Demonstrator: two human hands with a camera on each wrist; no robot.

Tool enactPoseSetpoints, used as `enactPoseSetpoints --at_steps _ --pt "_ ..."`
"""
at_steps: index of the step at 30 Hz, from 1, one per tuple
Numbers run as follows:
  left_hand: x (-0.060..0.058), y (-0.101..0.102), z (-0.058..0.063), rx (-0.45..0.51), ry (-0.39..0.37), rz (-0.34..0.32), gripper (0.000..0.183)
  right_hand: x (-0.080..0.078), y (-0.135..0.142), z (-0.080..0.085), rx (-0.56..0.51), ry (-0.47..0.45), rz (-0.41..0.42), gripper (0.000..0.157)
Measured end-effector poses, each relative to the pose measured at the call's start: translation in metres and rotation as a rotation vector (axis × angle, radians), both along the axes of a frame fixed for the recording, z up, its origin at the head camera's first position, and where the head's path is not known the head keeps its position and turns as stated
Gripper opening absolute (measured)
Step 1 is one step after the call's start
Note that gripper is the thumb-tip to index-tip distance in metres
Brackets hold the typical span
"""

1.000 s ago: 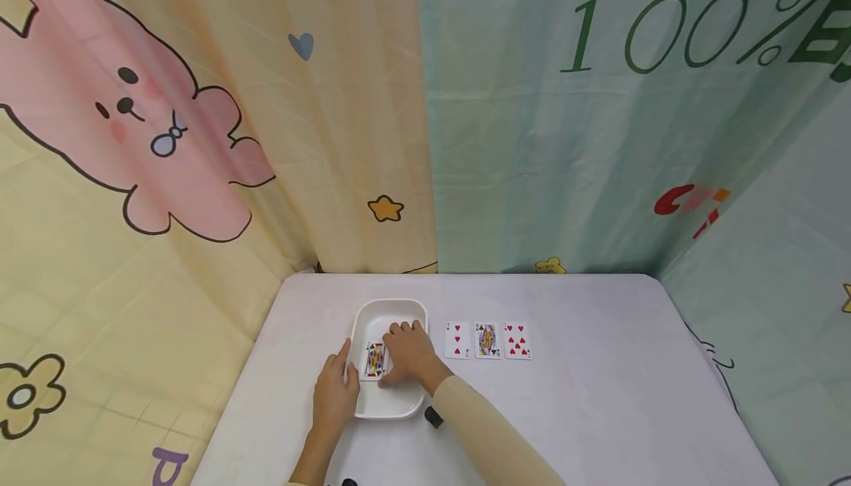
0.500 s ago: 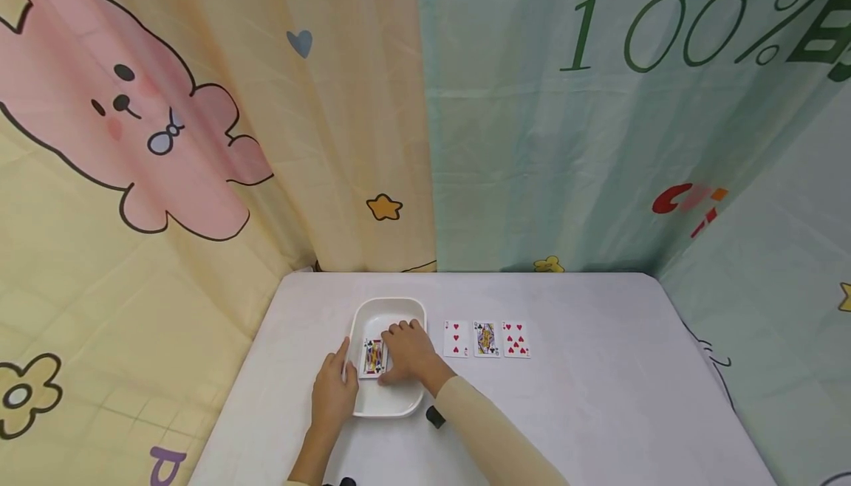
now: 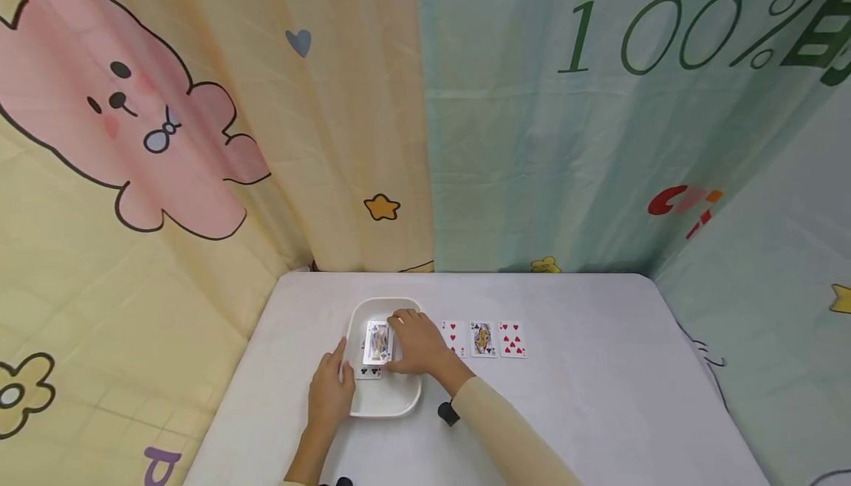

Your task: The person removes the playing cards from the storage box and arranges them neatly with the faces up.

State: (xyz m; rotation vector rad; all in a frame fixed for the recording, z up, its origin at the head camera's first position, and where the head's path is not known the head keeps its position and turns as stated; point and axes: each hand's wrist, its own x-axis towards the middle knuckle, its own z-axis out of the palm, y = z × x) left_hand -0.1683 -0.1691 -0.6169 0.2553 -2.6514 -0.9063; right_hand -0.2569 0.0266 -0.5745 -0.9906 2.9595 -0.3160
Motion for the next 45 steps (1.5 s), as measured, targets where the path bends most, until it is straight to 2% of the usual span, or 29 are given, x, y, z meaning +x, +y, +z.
enactPoseSetpoints --at_steps 7,13,23,33,39,45 --pt "-0.001 -0.001 0.001 -0.003 -0.023 0.009 0.05 -0.004 0.044 0.023 -0.083 -0.045 -0.066 0.091" --pt "0.0 0.0 0.001 0.008 -0.039 0.013 0.051 -0.009 0.096 0.029 -0.076 -0.078 -0.167 0.092" --pt "0.001 0.0 -0.001 0.007 -0.046 0.006 0.051 -0.008 0.193 0.016 -0.076 -0.119 -0.316 0.092" --pt "-0.001 0.001 -0.002 0.0 -0.043 0.008 0.052 -0.001 0.266 0.002 -0.036 -0.118 -0.373 0.091" --pt "-0.001 0.001 -0.002 0.005 -0.058 0.012 0.053 0.003 0.294 -0.008 -0.014 -0.134 -0.377 0.087" --pt "-0.002 0.0 -0.001 -0.001 -0.045 0.006 0.052 0.004 0.301 -0.01 -0.009 -0.167 -0.346 0.087"
